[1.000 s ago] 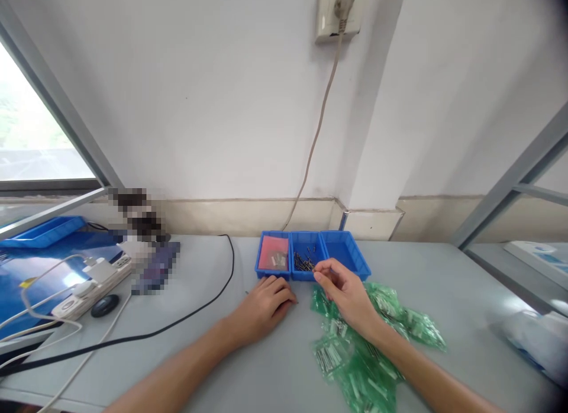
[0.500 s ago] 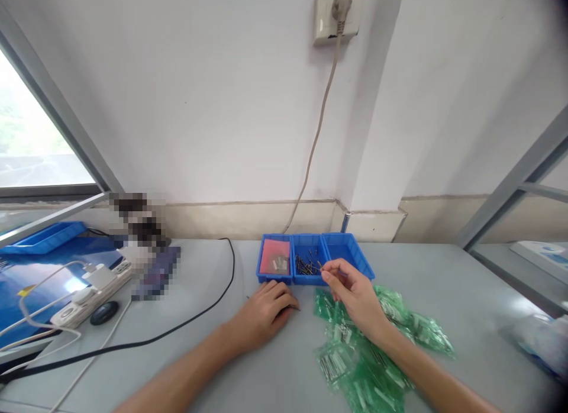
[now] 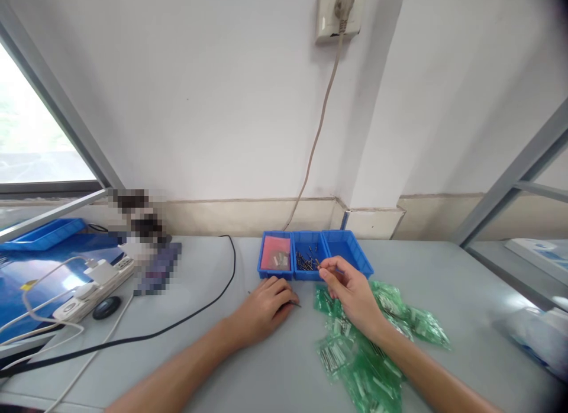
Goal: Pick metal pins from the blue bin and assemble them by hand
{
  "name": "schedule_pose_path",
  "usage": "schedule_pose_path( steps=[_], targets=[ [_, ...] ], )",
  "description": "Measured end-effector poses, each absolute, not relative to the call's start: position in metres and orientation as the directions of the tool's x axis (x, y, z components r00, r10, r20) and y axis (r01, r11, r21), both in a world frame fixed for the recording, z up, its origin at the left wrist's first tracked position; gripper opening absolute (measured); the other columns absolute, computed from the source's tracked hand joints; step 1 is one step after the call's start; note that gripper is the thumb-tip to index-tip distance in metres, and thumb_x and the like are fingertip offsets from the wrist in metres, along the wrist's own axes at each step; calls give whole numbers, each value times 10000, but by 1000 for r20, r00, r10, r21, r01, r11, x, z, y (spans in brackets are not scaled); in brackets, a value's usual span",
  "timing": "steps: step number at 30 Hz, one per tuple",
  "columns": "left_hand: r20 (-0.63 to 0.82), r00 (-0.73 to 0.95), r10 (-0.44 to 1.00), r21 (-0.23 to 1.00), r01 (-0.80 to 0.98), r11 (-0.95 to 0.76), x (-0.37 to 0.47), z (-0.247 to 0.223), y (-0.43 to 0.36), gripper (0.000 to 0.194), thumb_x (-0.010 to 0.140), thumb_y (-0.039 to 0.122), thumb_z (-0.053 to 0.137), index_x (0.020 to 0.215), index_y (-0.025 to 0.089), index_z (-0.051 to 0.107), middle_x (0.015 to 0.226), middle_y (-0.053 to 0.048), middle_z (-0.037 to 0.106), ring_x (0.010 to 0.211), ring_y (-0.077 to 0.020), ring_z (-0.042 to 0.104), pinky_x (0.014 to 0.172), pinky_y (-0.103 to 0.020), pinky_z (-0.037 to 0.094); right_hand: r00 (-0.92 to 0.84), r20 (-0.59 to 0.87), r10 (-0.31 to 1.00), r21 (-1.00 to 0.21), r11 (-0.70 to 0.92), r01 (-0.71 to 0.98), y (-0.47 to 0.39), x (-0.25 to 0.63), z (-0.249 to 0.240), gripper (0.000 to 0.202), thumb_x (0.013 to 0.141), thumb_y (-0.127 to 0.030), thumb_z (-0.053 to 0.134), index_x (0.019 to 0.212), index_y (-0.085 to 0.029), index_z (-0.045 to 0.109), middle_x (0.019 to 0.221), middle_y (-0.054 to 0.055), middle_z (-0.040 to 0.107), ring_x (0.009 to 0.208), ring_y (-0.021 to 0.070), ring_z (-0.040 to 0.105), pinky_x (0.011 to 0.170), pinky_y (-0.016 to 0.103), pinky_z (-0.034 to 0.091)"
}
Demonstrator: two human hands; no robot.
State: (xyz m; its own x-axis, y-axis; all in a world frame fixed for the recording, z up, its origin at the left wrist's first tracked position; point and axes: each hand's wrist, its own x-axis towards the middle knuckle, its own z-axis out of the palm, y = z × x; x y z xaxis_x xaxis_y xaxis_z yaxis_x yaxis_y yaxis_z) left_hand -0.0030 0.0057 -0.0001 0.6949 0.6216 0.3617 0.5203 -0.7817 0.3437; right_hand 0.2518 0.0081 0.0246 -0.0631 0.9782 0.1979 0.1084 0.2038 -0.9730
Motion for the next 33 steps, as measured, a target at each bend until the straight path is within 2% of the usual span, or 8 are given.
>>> schedule_pose_path(
  steps=[15,26,33],
  targets=[
    [343,702,625,352,521,-778,-2,5,3,144,1109,191,534,1174,210,662,1123,-70,661,1027,-232,574,923,-373,486,15,198,980,-976,195,96,10,259,28,331,928,-561,743,988,-244,672,704,-8,606,564,165,487,515,294,396],
    [360,666,654,400,523,-753,0,-1,2,121,1086,156,567,1121,204,672,1107,-60,655,1027,-230,571,914,-364,478,12,193,981,-967,188,172,10,262,26,315,983,-559,676,1043,-250,665,748,-16,586,615,172,497,577,298,434],
    [350,661,664,420,522,-742,-1,1,1,111,1078,149,577,1110,199,672,1115,-59,657,1033,-225,573,929,-357,479,36,254,967,-940,238,245,14,266,28,319,983,-550,671,1036,-236,681,773,4,626,618,174,504,583,307,417]
  ],
)
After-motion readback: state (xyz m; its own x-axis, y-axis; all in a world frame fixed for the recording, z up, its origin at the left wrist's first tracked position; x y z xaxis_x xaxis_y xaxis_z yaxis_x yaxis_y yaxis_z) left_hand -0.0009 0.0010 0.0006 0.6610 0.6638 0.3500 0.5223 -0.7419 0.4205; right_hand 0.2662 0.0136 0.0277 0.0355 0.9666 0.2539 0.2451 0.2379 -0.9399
